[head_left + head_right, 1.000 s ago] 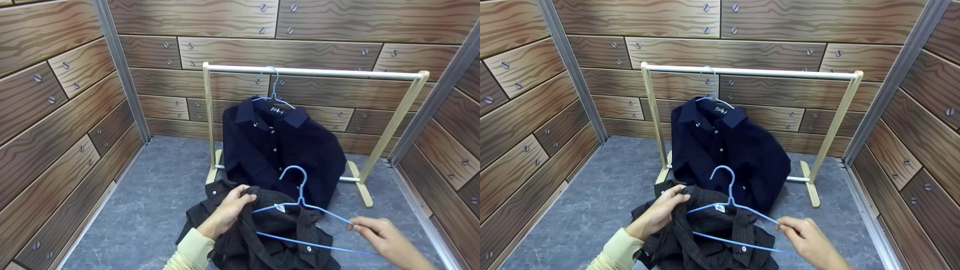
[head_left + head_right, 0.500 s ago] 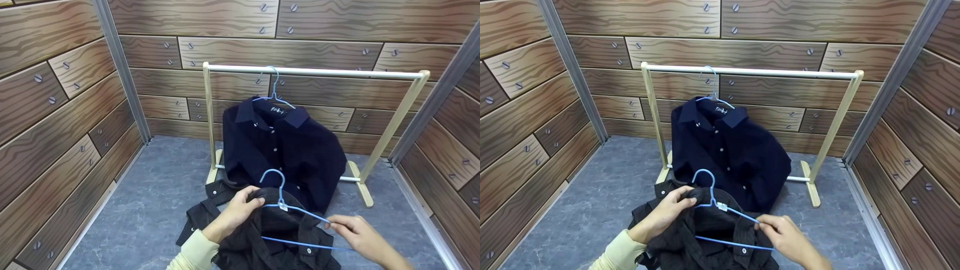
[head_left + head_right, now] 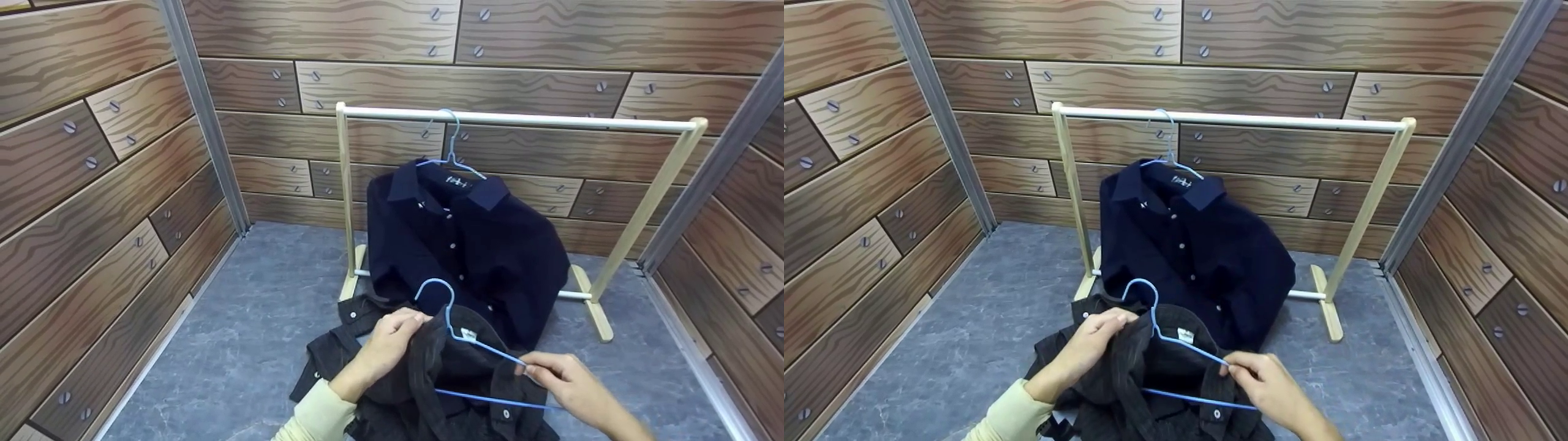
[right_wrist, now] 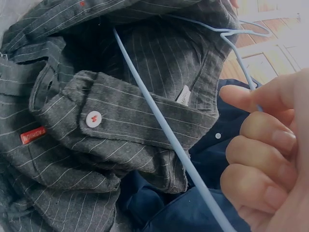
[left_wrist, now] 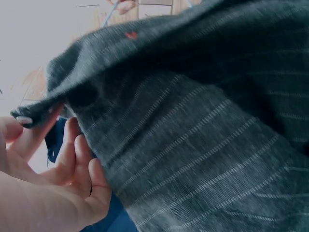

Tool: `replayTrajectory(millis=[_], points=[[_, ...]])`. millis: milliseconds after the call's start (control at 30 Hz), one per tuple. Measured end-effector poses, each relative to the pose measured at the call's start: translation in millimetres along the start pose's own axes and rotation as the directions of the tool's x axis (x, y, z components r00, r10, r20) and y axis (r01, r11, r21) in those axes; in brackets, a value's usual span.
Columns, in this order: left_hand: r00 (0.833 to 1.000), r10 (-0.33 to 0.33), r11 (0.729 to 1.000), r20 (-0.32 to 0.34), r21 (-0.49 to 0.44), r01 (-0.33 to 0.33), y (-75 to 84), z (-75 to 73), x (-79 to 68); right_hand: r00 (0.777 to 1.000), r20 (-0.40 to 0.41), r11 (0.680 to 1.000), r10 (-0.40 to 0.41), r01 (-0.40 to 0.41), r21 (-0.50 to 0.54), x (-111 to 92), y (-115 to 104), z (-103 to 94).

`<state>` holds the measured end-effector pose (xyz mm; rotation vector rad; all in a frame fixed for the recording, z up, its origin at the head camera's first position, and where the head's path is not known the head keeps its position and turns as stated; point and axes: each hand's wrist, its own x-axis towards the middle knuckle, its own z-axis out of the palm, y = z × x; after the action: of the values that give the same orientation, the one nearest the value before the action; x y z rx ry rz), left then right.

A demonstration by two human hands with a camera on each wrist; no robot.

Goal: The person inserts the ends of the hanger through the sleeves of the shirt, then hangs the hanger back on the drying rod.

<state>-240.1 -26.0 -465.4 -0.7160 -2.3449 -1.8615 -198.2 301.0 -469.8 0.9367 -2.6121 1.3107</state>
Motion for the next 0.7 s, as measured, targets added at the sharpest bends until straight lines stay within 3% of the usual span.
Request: replayTrajectory(millis=[167, 400, 500, 600, 700], points=[[0.997, 0.045, 0.998, 0.064, 0.051, -0.048, -6.4, -1.5, -0.1, 1.000, 0.000, 0.998, 0.020, -0.020, 0.053, 0.7, -3.0, -2.4], [0.990, -0.009, 0.997, 0.141, 0.075, -0.001, -10.1, -4.1, -1.5, 1.000, -0.023, 0.990, -0.011, 0.014, 0.143, 1.8, -4.4, -4.7], [0.982, -0.028, 0.997, 0.186, -0.066, 0.041, -10.9, -8.1, -3.2, 0.999, -0.042, 0.988, -0.011, 0.017, 0.155, 0.5, -2.7, -6.2], [0.971, -0.032, 0.961, 0.238, -0.259, 0.096, -12.0, -12.6, -6.3, 0.998, -0.061, 0.989, 0.007, 0.002, 0.146, -0.1, -1.9, -8.0], [0.964, -0.015, 0.942, 0.265, -0.319, 0.102, -13.9, -14.6, -8.5, 0.997, -0.076, 0.991, 0.030, -0.020, 0.129, 0.6, -2.7, -8.5]])
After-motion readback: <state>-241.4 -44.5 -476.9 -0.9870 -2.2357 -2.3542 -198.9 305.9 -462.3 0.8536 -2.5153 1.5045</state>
